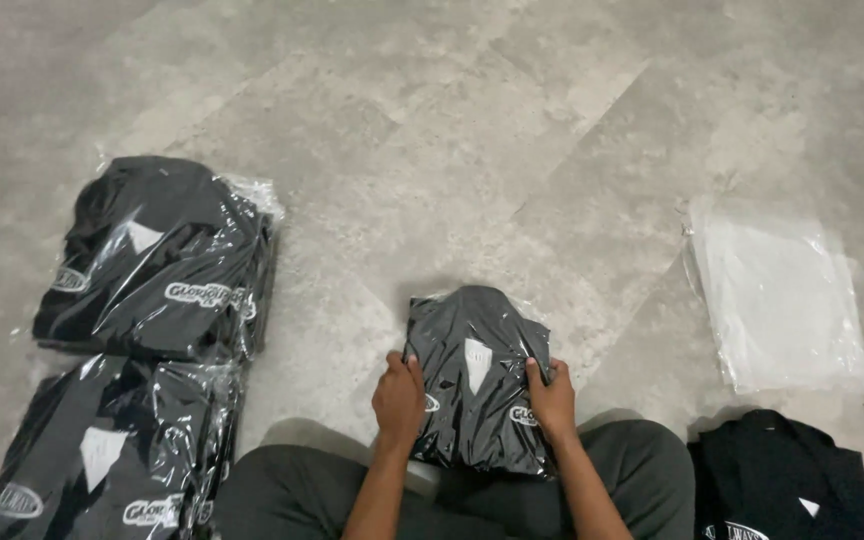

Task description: The person sits on the floor and repeatedly folds black shirts, places them into clear plastic bags, and stacks the packaged items. The person handles shirts and plastic bags by hand throughout the process.

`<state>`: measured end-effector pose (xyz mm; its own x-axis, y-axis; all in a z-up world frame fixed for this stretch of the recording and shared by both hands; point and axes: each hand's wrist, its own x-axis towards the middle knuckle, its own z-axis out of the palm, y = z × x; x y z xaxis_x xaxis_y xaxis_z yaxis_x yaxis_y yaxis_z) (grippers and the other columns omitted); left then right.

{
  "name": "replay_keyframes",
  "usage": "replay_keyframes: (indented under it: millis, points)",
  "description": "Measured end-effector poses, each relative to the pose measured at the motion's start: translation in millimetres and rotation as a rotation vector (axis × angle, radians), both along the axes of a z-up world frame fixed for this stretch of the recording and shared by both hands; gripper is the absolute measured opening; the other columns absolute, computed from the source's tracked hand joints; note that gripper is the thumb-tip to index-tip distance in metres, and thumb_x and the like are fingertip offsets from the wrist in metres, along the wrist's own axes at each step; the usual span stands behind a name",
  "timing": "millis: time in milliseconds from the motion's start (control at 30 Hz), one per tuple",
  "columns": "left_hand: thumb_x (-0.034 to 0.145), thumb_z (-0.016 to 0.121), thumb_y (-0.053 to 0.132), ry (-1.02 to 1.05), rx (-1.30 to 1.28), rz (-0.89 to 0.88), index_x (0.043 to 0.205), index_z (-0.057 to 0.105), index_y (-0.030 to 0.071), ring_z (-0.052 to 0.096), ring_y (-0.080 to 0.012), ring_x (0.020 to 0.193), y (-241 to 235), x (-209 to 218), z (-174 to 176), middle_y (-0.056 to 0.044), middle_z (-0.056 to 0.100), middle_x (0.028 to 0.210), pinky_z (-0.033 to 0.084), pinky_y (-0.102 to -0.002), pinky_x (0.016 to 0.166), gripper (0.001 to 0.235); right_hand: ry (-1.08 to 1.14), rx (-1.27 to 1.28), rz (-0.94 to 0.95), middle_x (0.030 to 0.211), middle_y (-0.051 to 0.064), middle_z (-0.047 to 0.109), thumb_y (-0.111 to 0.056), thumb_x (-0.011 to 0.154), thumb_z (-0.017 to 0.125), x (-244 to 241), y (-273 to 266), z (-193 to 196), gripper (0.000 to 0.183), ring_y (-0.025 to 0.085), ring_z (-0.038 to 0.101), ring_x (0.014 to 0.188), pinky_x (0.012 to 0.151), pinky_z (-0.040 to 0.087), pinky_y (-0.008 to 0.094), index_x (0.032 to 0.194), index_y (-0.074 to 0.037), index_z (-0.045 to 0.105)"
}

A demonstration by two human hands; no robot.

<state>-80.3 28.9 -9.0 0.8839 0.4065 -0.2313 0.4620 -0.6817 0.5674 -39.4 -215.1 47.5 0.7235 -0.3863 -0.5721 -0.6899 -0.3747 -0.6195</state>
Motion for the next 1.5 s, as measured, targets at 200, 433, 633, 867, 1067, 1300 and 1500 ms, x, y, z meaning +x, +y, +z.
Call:
replay_keyframes:
  millis: [200, 433, 633, 867, 1067, 1300, 1500]
  points:
    - [0.114, 0.036, 0.044, -0.031, -0.131, 0.018, 0.122, 0.054, 0.006, 0.076, -0.0398, 0.085, 25.9, 1.5, 47.9, -0.023, 0.071, 0.086, 0.059, -0.052, 0.067, 0.043, -0.122, -0.04, 0.064, 0.13, 0.036, 0.066, -0.047, 0.102, 0.066, -8.6, 7.3, -19.2, 0.062, 0.049, 0.065, 0.122, 0.089, 0.057, 0.054, 0.145, -0.004, 0.056]
    - [0.11, 0.046, 0.046, -0.059, -0.233, 0.131, 0.124, 0.06, 0.0, 0.075, -0.0459, 0.092, 131.7, -10.8, 144.3, -0.03, 0.073, 0.093, 0.058, -0.054, 0.07, 0.05, -0.208, 0.37, -0.003, 0.114, 0.033, 0.07, -0.033, 0.107, 0.064, -11.1, 115.1, 61.4, 0.058, 0.034, 0.071, 0.093, 0.071, 0.058, 0.049, 0.149, 0.003, 0.044]
    - [0.105, 0.058, 0.048, -0.262, -0.074, 0.313, 0.11, 0.068, 0.006, 0.075, -0.0487, 0.091, 244.8, -51.2, 218.7, -0.028, 0.075, 0.085, 0.059, -0.055, 0.073, 0.043, -0.279, 0.635, 0.022, 0.102, 0.021, 0.073, -0.024, 0.105, 0.065, -31.8, 232.5, 107.3, 0.036, 0.026, 0.073, 0.085, 0.068, 0.06, 0.04, 0.132, -0.001, 0.055]
    - [0.109, 0.058, 0.046, -0.225, 0.071, 0.385, 0.115, 0.072, 0.013, 0.072, -0.0509, 0.098, 391.3, -160.4, 242.1, -0.027, 0.075, 0.095, 0.055, -0.06, 0.082, 0.036, -0.063, 0.77, 0.182, 0.112, 0.019, 0.069, -0.033, 0.1, 0.069, -106.3, 366.0, 119.1, 0.043, 0.028, 0.069, 0.09, 0.063, 0.061, 0.038, 0.134, -0.015, 0.05]
    - [0.114, 0.055, 0.042, -0.267, 0.031, 0.427, 0.119, 0.07, 0.009, 0.073, -0.0484, 0.095, 443.9, -217.0, 217.9, -0.025, 0.076, 0.092, 0.056, -0.059, 0.082, 0.036, 0.013, 0.617, 0.508, 0.137, 0.03, 0.04, -0.049, 0.106, 0.059, -155.4, 437.5, 120.3, 0.082, 0.033, 0.05, 0.11, 0.076, 0.054, 0.046, 0.16, -0.002, 0.019]
    - [0.111, 0.046, 0.055, -0.07, -0.018, 0.4, 0.129, 0.063, 0.018, 0.071, -0.0441, 0.108, 471.5, -206.5, 128.8, -0.021, 0.076, 0.108, 0.055, -0.058, 0.092, 0.044, 0.013, 0.457, 0.482, 0.146, 0.031, 0.045, -0.042, 0.108, 0.057, -145.8, 447.3, 50.6, 0.069, 0.038, 0.056, 0.129, 0.092, 0.055, 0.051, 0.158, -0.01, 0.021]
    - [0.111, 0.05, 0.055, -0.075, 0.01, 0.445, 0.122, 0.069, 0.02, 0.073, -0.0378, 0.106, 474.3, -199.1, 122.6, -0.014, 0.077, 0.107, 0.057, -0.054, 0.091, 0.041, -0.159, 0.437, 0.466, 0.144, 0.034, 0.038, -0.035, 0.104, 0.061, -163.4, 450.2, 104.7, 0.079, 0.039, 0.052, 0.126, 0.097, 0.053, 0.051, 0.159, -0.004, 0.012]
